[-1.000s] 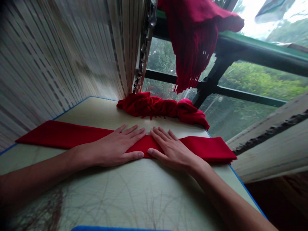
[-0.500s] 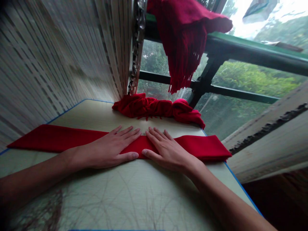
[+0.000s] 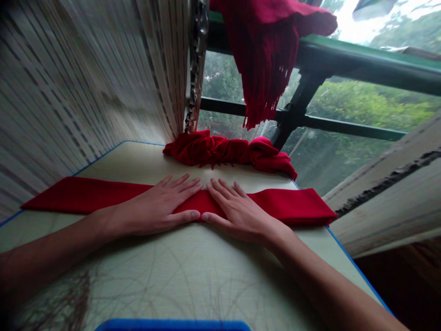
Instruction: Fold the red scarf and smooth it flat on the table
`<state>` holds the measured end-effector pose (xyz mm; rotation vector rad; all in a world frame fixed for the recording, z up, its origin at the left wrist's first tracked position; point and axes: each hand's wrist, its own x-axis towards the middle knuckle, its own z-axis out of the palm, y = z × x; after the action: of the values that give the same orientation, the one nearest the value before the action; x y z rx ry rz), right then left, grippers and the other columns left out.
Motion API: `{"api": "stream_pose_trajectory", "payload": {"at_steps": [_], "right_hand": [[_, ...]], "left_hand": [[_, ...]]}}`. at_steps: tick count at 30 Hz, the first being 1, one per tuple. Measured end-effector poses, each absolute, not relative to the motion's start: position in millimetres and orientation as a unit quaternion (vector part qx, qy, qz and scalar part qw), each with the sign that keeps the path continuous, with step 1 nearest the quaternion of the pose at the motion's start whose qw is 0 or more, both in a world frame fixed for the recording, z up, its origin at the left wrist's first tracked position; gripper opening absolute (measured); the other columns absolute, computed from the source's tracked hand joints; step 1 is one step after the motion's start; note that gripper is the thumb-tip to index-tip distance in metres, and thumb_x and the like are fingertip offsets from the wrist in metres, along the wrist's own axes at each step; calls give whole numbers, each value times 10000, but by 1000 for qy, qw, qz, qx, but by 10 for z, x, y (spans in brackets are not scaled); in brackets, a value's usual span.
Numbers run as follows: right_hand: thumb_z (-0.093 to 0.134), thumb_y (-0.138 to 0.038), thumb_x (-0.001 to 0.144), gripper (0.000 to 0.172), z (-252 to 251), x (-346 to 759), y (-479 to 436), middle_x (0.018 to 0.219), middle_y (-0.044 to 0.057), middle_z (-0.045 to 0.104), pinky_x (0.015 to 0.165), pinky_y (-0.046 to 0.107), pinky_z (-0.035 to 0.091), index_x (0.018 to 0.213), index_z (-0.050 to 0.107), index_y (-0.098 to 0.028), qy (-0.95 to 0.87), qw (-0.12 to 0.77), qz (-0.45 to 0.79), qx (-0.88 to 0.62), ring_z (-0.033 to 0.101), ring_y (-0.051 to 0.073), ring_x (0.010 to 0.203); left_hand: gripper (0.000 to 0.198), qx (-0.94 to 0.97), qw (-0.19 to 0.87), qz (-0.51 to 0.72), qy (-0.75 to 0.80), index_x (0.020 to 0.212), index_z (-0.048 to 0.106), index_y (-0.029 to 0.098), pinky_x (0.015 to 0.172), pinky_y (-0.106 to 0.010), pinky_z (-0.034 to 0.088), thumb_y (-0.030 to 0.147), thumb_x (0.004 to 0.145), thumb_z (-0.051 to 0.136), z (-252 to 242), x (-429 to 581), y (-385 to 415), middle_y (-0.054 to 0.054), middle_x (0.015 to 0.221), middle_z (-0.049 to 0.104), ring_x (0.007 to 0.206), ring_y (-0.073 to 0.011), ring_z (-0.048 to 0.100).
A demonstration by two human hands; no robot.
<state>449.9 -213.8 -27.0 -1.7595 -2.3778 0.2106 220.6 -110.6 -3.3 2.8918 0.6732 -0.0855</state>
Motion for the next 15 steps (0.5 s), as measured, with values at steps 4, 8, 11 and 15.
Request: {"api": "stream_pose_trajectory", "payload": {"at_steps": [4, 8, 11, 15], "right_hand": [[381, -693, 1003, 816, -304, 4506, -2133, 1705, 104, 179, 1281, 566, 156, 1643, 183, -227, -798, 86, 69, -592, 126, 283, 1584], [396, -687, 1001, 816, -293, 4503, -2129, 1704, 106, 187, 1279, 578, 160, 1643, 186, -230, -797, 87, 70, -594, 136, 291, 1583], [378, -667, 1016, 784, -281, 4488, -2121, 1708, 93, 183, 1281, 590, 139, 1645, 171, -248, -798, 96, 60, -592, 129, 291, 1585], [360, -660, 1024, 779, -302, 4474, -2111, 1711, 92, 175, 1284, 574, 134, 1646, 153, -240, -799, 94, 56, -591, 114, 278, 1587]], "left_hand": [[844, 971, 80, -39, 224, 1653, 165, 237, 1265, -562, 68, 762, 1000, 268, -67, 2219, -1099, -80, 1708, 124, 1587, -304, 92], [843, 971, 86, -36, 222, 1654, 164, 250, 1260, -577, 74, 768, 996, 263, -79, 2225, -1094, -86, 1707, 127, 1584, -314, 102], [853, 971, 89, -33, 218, 1655, 156, 246, 1264, -568, 64, 777, 993, 237, -92, 2218, -1082, -77, 1710, 116, 1586, -306, 95], [862, 971, 93, -31, 218, 1657, 146, 249, 1266, -570, 53, 788, 987, 217, -105, 2215, -1071, -68, 1714, 86, 1588, -302, 73]]}}
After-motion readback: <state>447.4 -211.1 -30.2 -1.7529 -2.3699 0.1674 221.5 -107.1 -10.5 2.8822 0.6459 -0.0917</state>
